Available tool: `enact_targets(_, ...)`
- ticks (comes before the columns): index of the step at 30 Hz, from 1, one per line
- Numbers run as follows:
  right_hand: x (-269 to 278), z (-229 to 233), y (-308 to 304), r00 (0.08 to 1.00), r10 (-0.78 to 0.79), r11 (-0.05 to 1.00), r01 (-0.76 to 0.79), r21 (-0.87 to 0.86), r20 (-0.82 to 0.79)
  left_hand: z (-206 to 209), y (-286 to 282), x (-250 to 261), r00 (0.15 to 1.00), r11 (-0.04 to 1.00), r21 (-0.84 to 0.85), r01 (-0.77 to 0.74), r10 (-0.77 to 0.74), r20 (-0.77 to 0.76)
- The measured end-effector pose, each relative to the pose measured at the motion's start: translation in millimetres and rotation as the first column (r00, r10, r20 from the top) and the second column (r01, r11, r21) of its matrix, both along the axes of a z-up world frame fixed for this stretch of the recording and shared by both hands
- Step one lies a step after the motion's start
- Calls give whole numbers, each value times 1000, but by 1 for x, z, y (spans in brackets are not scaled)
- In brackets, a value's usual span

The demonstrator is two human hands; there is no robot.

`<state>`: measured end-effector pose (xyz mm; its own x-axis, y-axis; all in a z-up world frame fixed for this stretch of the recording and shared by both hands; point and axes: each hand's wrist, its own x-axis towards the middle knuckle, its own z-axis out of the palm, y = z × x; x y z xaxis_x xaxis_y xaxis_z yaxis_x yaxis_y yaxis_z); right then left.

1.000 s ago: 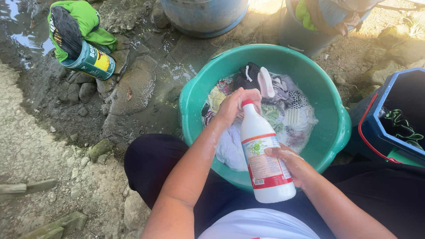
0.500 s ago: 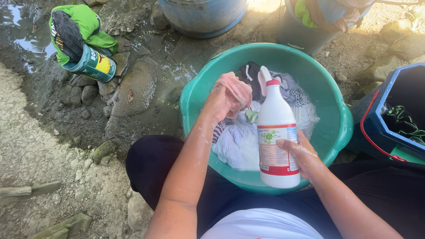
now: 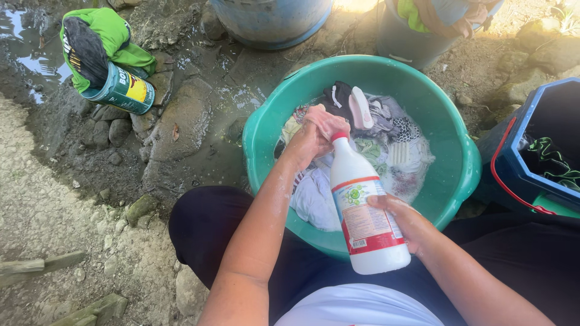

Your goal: The person washes clothes in a basin of soapy water by scrubbing garments with a soap bar and a brush, pouring liquid from a bottle onto an item, and rubbing clothes by hand.

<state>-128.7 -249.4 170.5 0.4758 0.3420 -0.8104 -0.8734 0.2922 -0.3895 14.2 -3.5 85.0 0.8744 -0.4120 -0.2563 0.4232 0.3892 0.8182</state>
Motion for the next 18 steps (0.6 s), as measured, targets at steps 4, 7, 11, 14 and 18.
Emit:
enact_targets(4,5,5,0,999,-25,996,28,-79,42,-8,-1,2,997,1000,16,-17,18,-77)
enact_targets(7,2,7,2,979,17,997,0,-82,205,-10,1,5,996,999,30,-29,31,-86)
enact_targets(11,10,-15,-6,910,-13,984,86,-159,414,14,0,1,993,998,-50,-26,20,-115)
enact_targets(14,35,-49,-20,664,41,927,254,-277,747,55,-1,-7,998,963,-268,-27,12,-57)
enact_targets(18,72,-94,-42,519,94,775,498,-390,849,117,-5,-22,999,859,-511,16,-34,-26)
